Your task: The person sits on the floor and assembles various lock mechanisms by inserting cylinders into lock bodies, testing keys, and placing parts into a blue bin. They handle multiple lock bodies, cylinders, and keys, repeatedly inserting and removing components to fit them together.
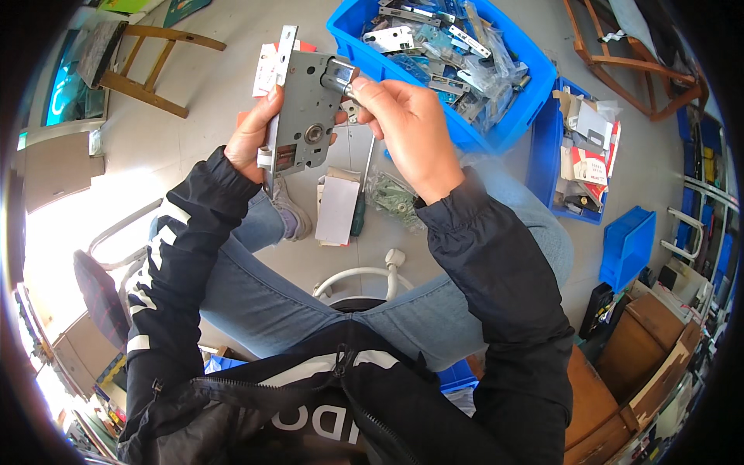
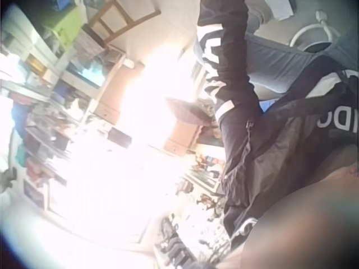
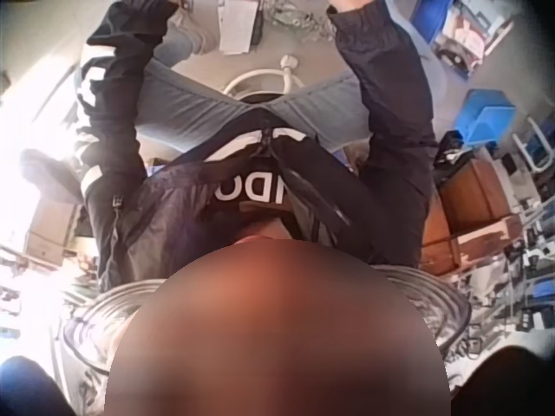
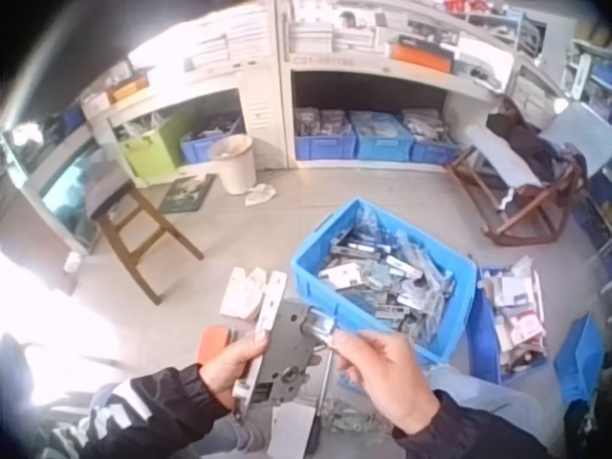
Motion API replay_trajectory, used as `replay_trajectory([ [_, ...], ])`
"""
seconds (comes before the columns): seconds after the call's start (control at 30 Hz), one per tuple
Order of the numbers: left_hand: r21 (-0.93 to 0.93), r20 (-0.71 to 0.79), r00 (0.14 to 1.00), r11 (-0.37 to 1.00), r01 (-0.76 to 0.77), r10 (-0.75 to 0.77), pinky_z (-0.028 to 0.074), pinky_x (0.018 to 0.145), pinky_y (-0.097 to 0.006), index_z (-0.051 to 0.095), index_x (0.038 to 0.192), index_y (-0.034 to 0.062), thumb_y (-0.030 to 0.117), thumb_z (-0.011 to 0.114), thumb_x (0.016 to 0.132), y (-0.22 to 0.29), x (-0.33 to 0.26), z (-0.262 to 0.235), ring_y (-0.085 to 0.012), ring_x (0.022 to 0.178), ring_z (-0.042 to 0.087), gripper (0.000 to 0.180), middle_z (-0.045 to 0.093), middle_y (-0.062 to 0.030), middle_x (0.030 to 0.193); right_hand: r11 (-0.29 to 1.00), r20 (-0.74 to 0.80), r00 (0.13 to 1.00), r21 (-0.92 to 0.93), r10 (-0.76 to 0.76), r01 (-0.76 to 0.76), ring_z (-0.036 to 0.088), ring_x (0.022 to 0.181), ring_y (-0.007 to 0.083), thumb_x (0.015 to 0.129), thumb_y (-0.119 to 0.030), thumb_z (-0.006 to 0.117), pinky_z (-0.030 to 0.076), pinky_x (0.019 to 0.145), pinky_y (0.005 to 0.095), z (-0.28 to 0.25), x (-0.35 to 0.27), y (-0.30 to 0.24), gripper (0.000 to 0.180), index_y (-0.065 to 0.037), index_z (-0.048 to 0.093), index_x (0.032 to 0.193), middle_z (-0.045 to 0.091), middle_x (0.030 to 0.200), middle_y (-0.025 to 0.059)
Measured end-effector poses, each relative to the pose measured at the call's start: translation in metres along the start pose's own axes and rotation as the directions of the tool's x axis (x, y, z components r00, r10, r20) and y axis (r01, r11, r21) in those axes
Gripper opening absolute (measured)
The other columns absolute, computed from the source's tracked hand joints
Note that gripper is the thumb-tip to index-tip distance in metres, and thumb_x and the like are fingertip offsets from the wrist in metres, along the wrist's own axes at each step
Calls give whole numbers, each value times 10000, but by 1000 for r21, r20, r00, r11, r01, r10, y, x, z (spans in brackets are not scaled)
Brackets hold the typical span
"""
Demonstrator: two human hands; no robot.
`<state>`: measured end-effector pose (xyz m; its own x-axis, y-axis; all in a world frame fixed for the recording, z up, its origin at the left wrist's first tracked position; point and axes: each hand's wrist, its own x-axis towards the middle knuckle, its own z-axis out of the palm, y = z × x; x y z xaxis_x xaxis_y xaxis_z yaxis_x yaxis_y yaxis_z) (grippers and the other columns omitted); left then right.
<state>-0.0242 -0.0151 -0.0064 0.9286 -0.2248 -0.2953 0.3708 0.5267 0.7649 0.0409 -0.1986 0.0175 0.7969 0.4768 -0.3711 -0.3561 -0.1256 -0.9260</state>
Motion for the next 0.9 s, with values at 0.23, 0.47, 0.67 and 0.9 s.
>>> replay_trajectory([
  [0.23,-63,-44,999,998,13,-16,479,835,-374,323,1281,29,452,410,868,0,0,3,-273,1030,535,597,489,-175,1173,921,-33,957,-285,-288,267,378,522,33,815,-285,581,292,457,200,5,2,5,323,-4,555,657,477,564,-15],
  [0.47,-6,-36,999,1000,-2,2,467,851,-373,330,1279,30,469,432,854,-1,1,1,-272,1036,531,620,497,-180,1164,945,171,961,208,217,-251,271,423,18,871,-333,444,201,380,183,-2,0,-3,350,-85,429,626,389,545,-32],
  [0.67,2,-43,999,1000,19,-19,459,861,-362,336,1278,33,483,441,844,-2,0,0,-268,1031,533,634,508,-194,1148,854,310,909,353,278,-382,228,410,22,879,-347,410,199,370,172,-5,2,-2,346,-107,377,632,317,523,-45],
  [0.9,9,-49,999,1000,5,-5,460,861,-360,337,1278,33,485,443,841,-2,1,0,-262,1026,537,637,508,-196,1149,945,125,970,230,208,-233,275,442,10,859,-299,498,202,388,169,0,-2,-3,300,-79,441,663,378,541,-42],
])
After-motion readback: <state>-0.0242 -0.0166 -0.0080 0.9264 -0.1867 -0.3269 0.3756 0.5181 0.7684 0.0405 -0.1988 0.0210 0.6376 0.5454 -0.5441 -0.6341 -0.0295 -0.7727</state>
